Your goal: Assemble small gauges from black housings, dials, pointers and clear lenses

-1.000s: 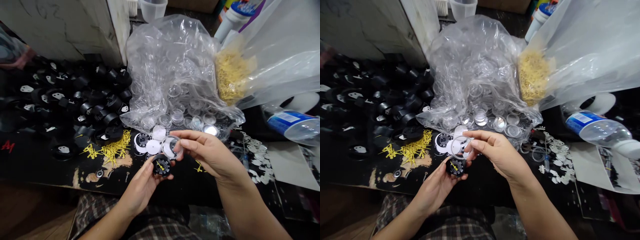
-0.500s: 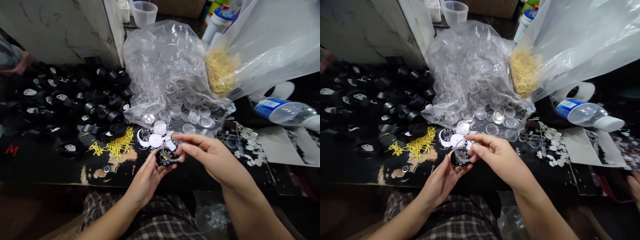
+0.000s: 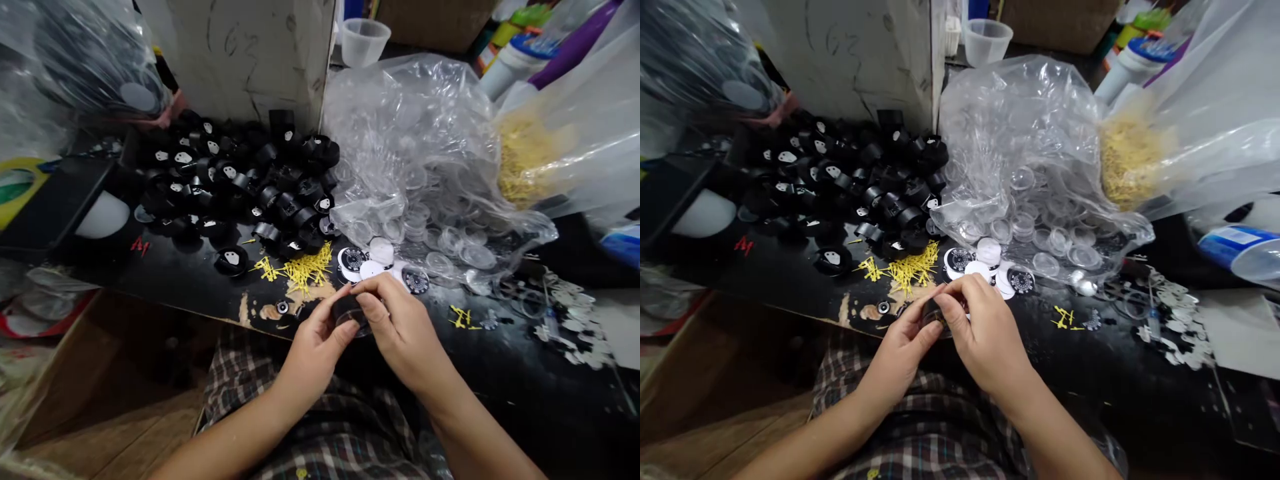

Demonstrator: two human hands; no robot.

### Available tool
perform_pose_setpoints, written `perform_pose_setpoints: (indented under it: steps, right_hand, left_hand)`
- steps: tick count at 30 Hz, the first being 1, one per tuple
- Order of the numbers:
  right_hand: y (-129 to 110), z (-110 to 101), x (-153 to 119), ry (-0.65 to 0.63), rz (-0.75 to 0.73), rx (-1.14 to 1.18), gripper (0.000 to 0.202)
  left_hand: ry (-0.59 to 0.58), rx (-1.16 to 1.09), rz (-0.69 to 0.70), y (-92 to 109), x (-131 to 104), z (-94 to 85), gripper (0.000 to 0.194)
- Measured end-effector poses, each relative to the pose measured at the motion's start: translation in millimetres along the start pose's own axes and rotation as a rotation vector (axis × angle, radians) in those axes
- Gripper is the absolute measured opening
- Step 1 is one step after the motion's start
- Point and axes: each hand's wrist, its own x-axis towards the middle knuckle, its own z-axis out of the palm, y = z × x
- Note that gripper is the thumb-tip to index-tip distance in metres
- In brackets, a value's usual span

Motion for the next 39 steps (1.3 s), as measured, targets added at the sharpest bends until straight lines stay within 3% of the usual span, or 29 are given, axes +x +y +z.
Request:
perform_pose_setpoints:
  steps: [4,9,12,14,16,18,20,21,23,25,28,31,33,35,37,39]
  right_hand:
    - [-6,10,3,0.091,-0.056,-0.166,0.04]
    - [-12,28,7,0.167,-0.103,-0.111,0.039]
    - [-17,31,10,0.049,-0.076,-0.054,0.038]
    - [-18,27,8,-0.111,-0.049,0.027,0.035]
    - [-14,21,3,-0.18,0.007,0.113,0.03]
    - [-9,19,-1,-0.144,0.095,0.156,0.028]
    - [-8,23,-2,-0.137,0.13,0.174,0.028]
    - [-9,27,-2,-0.178,0.103,0.184,0.027]
    - [-18,35,0,-0.296,-0.006,0.194,0.025]
    - [-29,40,1,-0.385,-0.103,0.171,0.023]
    - [-39,35,-6,-0.414,-0.129,0.091,0.02]
    - [-25,21,-20,-0.415,-0.072,0.033,0.02]
    - [-6,11,-30,-0.335,0.037,0.006,0.02]
    - [16,3,-37,-0.162,0.195,-0.094,0.018]
    - [34,-1,-36,-0.016,0.307,-0.242,0.028]
    - [46,-2,-31,0.027,0.325,-0.319,0.038]
  left_hand:
    - [-0.049,0.076,0.034,2,-8,-1.9,0.039]
    - [-0.003,0.164,0.073,9,-9,-4.8,0.036]
    - [0.005,0.175,0.031,15,-16,-20.5,0.035]
    - [0.029,0.215,-0.046,20,-32,-44.6,0.035]
    - [0.149,0.308,-0.103,24,-56,-76.4,0.036]
    - [0.386,0.464,-0.081,28,-81,-106.9,0.036]
    - [0.655,0.661,0.081,33,-95,-126.4,0.038]
    - [0.736,0.741,0.185,37,-95,-130.8,0.04]
    - [0.747,0.85,0.371,46,-80,-131.2,0.044]
    - [0.653,0.934,0.469,61,-50,-127.6,0.044]
    - [0.582,1.16,0.444,86,-3,-126.8,0.04]
    - [0.514,1.167,0.406,97,26,-130.5,0.03]
    - [0.559,1.036,0.378,92,31,-130.0,0.029]
    - [0.585,0.695,0.377,82,25,-121.8,0.031]
    - [0.499,0.321,0.317,68,13,-104.3,0.034]
    - [0.362,0.114,0.175,54,0,-81.5,0.035]
